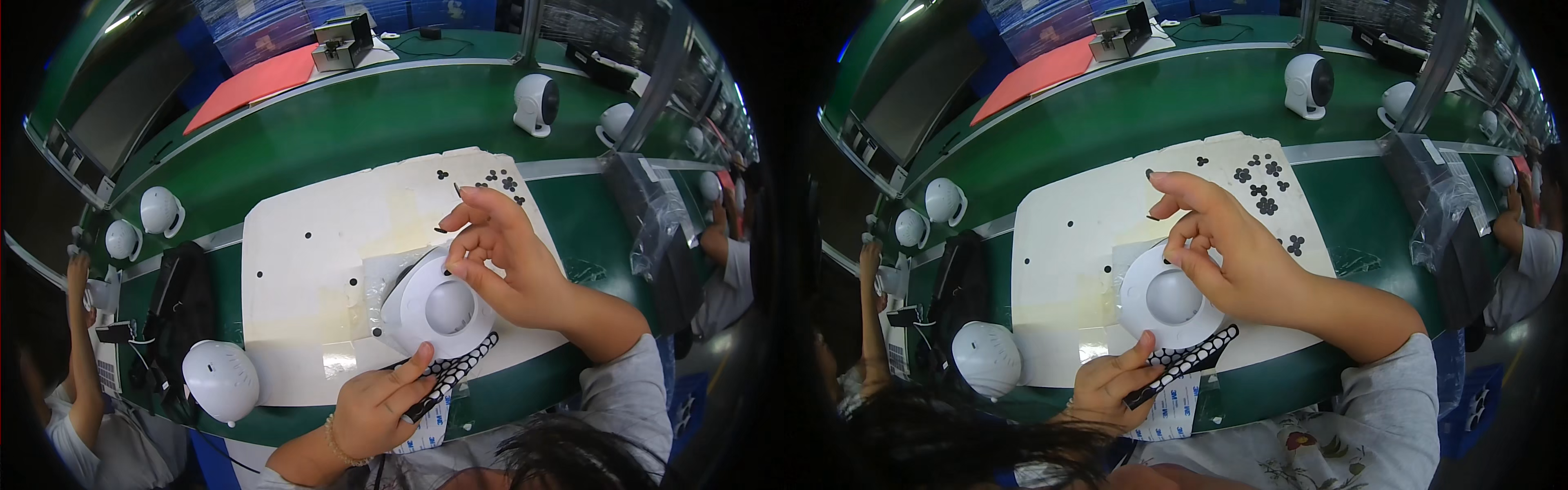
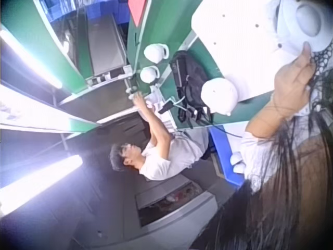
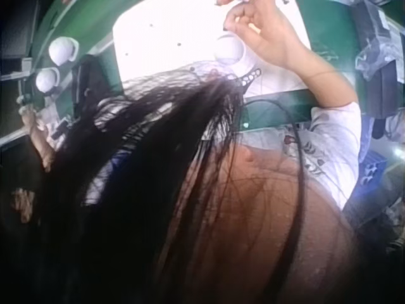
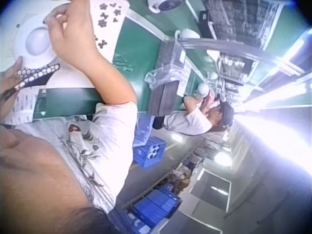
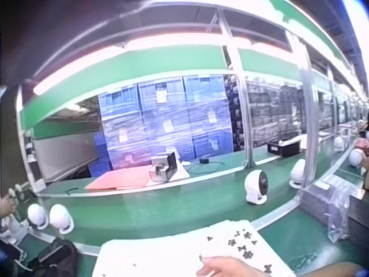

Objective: The person assembles white dome security cameras by hand at a workstation. They repeatedly pick up a camera housing, insert small black components into the base, and place the assembled unit onto a green conveyor belt. The person also retrieves new camera housings from a blue bin and handles adhesive strips during the process.

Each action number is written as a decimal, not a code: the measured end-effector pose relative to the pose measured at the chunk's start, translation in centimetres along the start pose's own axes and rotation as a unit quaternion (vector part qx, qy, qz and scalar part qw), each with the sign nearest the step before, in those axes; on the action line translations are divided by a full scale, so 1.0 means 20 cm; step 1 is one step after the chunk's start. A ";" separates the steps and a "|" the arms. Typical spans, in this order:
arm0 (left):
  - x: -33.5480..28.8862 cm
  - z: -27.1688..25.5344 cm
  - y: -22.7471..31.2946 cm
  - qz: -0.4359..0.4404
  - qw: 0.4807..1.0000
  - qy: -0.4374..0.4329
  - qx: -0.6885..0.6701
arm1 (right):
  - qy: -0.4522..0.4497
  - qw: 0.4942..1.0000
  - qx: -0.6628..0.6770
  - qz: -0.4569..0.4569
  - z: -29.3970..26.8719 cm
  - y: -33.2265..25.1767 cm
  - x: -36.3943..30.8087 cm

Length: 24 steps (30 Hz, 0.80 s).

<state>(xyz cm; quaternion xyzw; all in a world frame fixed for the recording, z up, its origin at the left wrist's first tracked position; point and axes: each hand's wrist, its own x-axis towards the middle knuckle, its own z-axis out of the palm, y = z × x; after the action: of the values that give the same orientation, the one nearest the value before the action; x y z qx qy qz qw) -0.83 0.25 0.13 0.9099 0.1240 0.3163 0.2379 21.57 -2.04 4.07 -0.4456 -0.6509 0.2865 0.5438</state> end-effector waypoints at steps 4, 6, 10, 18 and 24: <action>0.00 0.00 0.00 -0.009 1.000 -0.008 -0.008 | 0.015 0.996 -0.085 -0.035 0.01 0.01 -0.01; 0.00 0.00 0.01 -0.010 1.000 -0.010 -0.008 | 0.018 0.988 -0.130 -0.078 0.02 0.02 -0.03; 0.01 0.00 0.01 -0.010 1.000 -0.007 0.002 | 0.020 0.926 -0.302 -0.223 -0.01 0.03 -0.02; 0.01 -0.01 0.01 0.001 1.000 -0.007 0.008 | -0.041 0.982 -0.154 -0.103 0.06 -0.01 0.00; 0.01 -0.01 0.00 0.004 1.000 -0.005 -0.002 | -0.060 0.986 -0.140 -0.063 0.11 -0.02 0.02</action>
<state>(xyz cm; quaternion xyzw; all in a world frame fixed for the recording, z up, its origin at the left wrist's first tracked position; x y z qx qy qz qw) -0.88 0.36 0.35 0.9115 0.1187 0.3126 0.2395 19.41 -1.69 4.02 -0.4576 -0.7426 0.1837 0.4532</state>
